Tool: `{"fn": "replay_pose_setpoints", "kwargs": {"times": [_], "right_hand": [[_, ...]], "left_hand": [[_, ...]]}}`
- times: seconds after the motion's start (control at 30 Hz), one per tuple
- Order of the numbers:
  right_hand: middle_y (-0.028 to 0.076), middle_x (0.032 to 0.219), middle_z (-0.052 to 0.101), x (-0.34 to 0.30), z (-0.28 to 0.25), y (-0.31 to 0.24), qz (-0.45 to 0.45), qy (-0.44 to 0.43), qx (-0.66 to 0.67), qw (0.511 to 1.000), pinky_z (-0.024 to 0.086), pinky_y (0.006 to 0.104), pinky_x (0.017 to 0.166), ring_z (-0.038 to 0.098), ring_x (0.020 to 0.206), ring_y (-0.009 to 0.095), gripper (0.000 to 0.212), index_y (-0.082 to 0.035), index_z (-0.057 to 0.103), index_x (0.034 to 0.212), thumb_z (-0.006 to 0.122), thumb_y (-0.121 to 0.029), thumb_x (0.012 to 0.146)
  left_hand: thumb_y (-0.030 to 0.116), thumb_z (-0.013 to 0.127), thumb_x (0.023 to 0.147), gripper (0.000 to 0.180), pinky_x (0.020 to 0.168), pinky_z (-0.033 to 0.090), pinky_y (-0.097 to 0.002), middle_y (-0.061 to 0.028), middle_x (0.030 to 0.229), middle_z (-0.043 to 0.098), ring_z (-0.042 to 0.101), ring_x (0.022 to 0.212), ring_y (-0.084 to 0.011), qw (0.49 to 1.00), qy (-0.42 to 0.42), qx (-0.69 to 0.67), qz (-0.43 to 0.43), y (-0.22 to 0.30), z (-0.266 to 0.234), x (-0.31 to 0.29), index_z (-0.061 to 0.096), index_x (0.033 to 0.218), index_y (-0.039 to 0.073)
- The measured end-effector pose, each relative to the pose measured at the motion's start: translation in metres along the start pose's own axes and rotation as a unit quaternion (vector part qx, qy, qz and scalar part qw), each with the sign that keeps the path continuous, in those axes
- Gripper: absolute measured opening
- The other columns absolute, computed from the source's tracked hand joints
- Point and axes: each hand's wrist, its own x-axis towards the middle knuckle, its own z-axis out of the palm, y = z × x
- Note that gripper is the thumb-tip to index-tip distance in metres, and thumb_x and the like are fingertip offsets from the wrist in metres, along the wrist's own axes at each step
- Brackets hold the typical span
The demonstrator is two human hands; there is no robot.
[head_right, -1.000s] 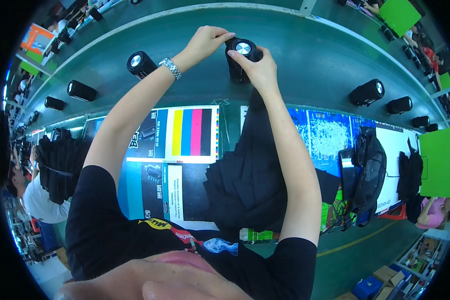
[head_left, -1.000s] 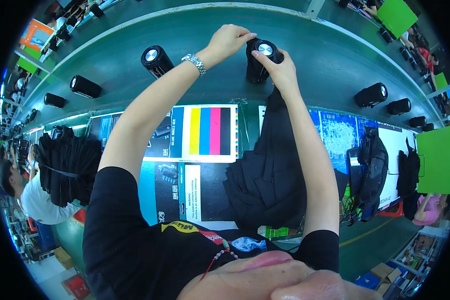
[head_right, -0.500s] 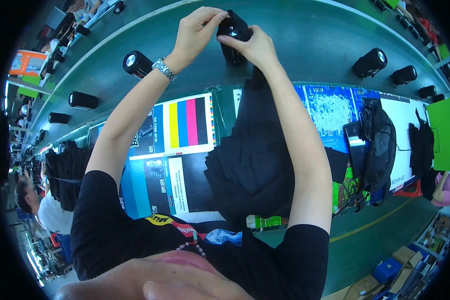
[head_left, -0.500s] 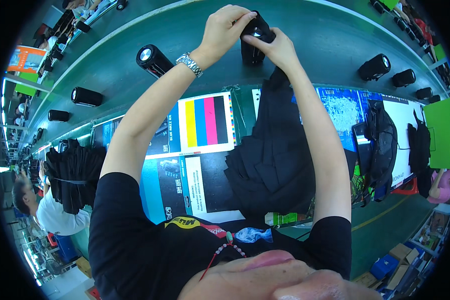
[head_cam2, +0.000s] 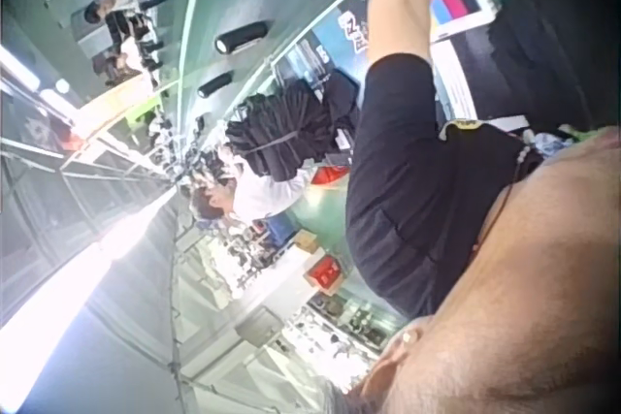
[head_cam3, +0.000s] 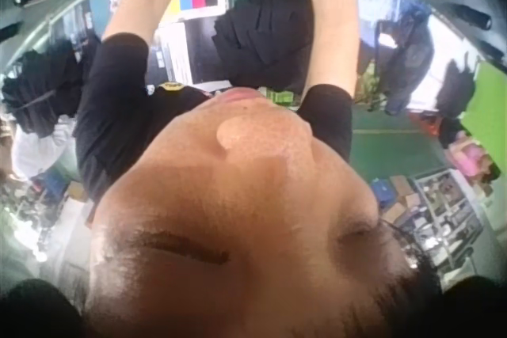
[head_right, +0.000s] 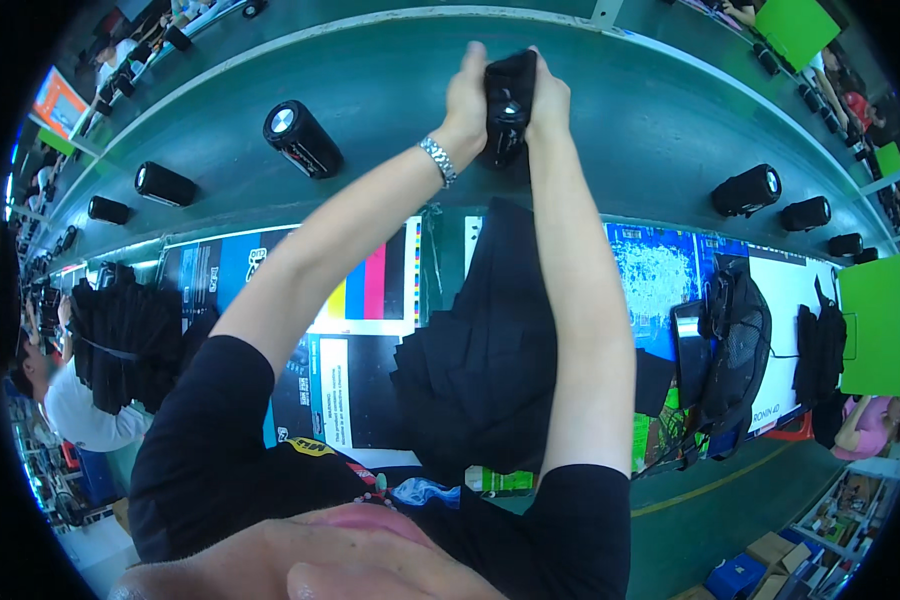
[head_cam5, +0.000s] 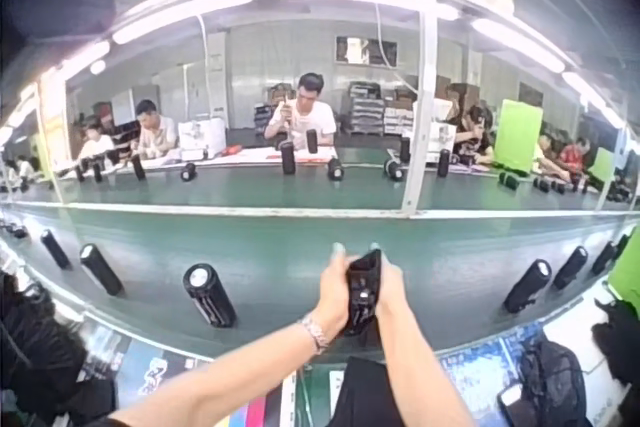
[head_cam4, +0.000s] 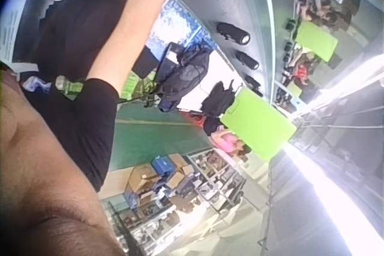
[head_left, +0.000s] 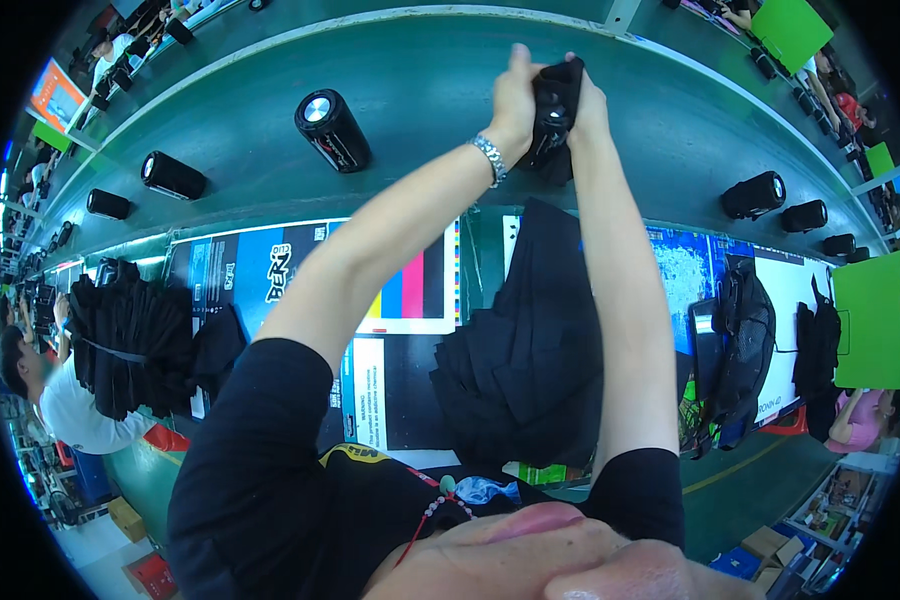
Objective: The person picks up black fabric pieces from a stack, folds each piece, and then slides the fabric over a cylindrical mount on a workstation table.
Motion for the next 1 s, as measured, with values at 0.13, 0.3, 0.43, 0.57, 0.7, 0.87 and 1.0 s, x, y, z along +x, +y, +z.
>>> {"fn": "replay_pose_setpoints", "kwargs": {"times": [0.13,0.3,0.43,0.57,0.7,0.87,1.0], "right_hand": [[0.004,0.076,0.064,-0.002,-0.016,0.007,-0.064,-0.012,0.002,0.998,0.05,0.0272,0.058,0.061,0.064,0.014,0.022,-0.005,0.063,0.084,0.066,-0.026,0.088],[0.001,0.071,0.061,0.004,-0.047,0.035,-0.142,0.02,0.0,0.99,0.044,0.0259,0.06,0.054,0.065,0.009,0.025,0.002,0.064,0.077,0.069,-0.021,0.084],[0.001,0.067,0.059,0.015,-0.062,0.038,-0.177,0.062,-0.102,0.977,0.041,0.0277,0.059,0.047,0.062,0.009,0.022,0.005,0.064,0.075,0.064,-0.015,0.085],[0.003,0.065,0.058,0.023,-0.076,0.035,-0.194,0.096,-0.165,0.962,0.041,0.0302,0.059,0.047,0.062,0.012,0.026,0.007,0.063,0.075,0.063,-0.017,0.084],[0.008,0.068,0.064,0.022,-0.082,0.034,-0.224,0.148,-0.317,0.91,0.045,0.0335,0.062,0.053,0.063,0.016,0.031,0.007,0.063,0.074,0.064,-0.023,0.083],[0.006,0.071,0.063,-0.025,-0.114,-0.036,-0.255,0.287,-0.35,0.855,0.042,0.0295,0.055,0.053,0.061,0.014,0.043,0.0,0.064,0.077,0.065,-0.042,0.087],[0.006,0.073,0.056,-0.097,-0.077,-0.095,-0.184,0.188,-0.053,0.963,0.033,0.0195,0.043,0.043,0.053,0.009,0.041,-0.001,0.056,0.08,0.062,-0.04,0.09]], "left_hand": [[0.047,0.027,0.101,0.062,0.078,0.045,-0.0274,-0.0076,0.087,0.067,0.059,0.078,-0.0137,0.998,-0.023,-0.015,0.057,-0.018,-0.001,-0.012,0.065,0.091,-0.001],[0.053,0.022,0.099,0.074,0.076,0.045,-0.0278,-0.0072,0.077,0.066,0.057,0.075,-0.0156,0.998,0.007,0.029,0.057,-0.045,-0.003,-0.013,0.068,0.087,-0.004],[0.052,0.023,0.099,0.074,0.072,0.046,-0.0316,-0.008,0.076,0.065,0.056,0.07,-0.0168,0.997,0.059,-0.01,0.056,-0.065,0.0,-0.002,0.067,0.085,-0.006],[0.048,0.025,0.098,0.072,0.073,0.046,-0.0343,-0.0099,0.072,0.065,0.058,0.072,-0.0204,0.996,0.076,0.016,0.049,-0.074,0.006,0.003,0.066,0.082,-0.009],[0.047,0.03,0.099,0.067,0.076,0.046,-0.0354,-0.0141,0.081,0.069,0.063,0.078,-0.0236,0.986,0.102,0.128,0.033,-0.071,-0.008,-0.011,0.065,0.084,-0.008],[0.045,0.035,0.101,0.059,0.094,0.041,-0.0309,-0.0155,0.111,0.066,0.061,0.104,-0.0187,0.99,0.013,0.138,-0.016,-0.019,-0.05,-0.051,0.051,0.122,-0.007],[0.043,0.035,0.101,0.056,0.092,0.043,-0.0294,-0.0133,0.107,0.067,0.061,0.102,-0.0173,0.989,-0.033,0.145,0.0,0.047,-0.112,-0.111,0.053,0.122,-0.006]]}}
